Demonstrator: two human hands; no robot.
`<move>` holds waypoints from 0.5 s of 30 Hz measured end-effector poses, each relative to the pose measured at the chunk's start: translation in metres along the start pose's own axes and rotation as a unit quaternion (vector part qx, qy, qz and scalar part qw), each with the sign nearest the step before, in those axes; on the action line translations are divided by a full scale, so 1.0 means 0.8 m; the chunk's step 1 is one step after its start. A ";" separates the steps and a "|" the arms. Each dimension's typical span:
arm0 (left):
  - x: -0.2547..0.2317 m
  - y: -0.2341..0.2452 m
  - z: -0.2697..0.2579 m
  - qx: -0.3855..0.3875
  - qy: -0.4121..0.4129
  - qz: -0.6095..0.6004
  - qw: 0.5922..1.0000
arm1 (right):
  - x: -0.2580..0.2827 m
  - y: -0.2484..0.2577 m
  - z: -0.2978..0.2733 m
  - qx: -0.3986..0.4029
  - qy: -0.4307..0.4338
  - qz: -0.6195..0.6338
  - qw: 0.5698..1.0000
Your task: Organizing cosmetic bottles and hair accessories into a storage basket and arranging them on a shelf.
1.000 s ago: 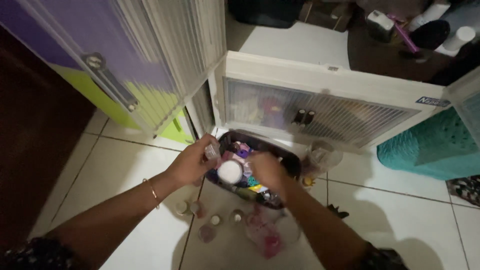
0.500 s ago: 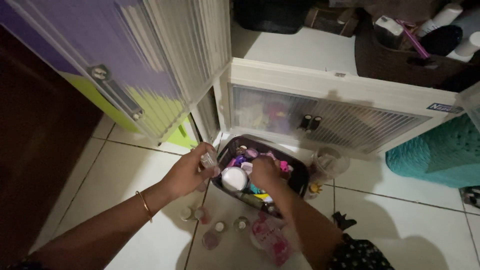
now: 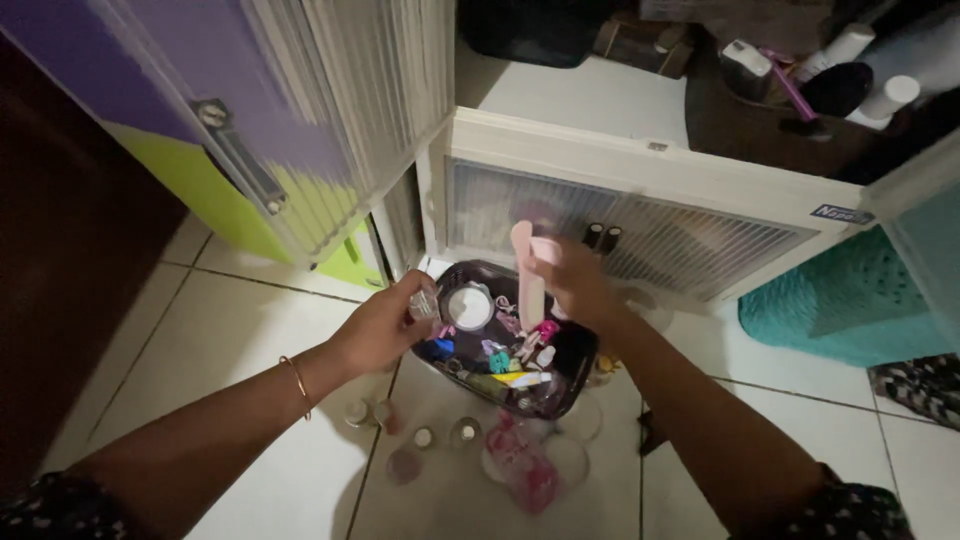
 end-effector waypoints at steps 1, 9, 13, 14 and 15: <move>0.000 0.001 0.001 0.000 -0.002 -0.001 1.000 | 0.028 0.012 -0.001 0.000 0.000 -0.002 1.000; 0.015 -0.004 -0.005 -0.034 -0.065 -0.003 0.997 | 0.138 -0.028 -0.135 0.175 -0.033 0.010 0.984; 0.005 -0.003 -0.010 -0.042 -0.045 0.021 0.998 | 0.054 -0.121 -0.215 0.298 0.025 -0.003 0.954; 0.001 -0.002 -0.013 -0.031 -0.034 0.012 0.999 | 0.027 -0.144 -0.227 0.330 0.039 -0.003 0.943; -0.003 -0.002 -0.016 -0.020 -0.023 0.004 1.000 | 0.003 -0.169 -0.243 0.362 0.052 -0.003 0.931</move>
Point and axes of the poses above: each hand's wrist, its own z-axis towards the middle knuckle, its own y-axis out of the back of the hand, x = y × z, the point moved 1 cm from there along z, towards the middle knuckle, and after that the axes turned 4 degrees about y, right-handed, at the moved point
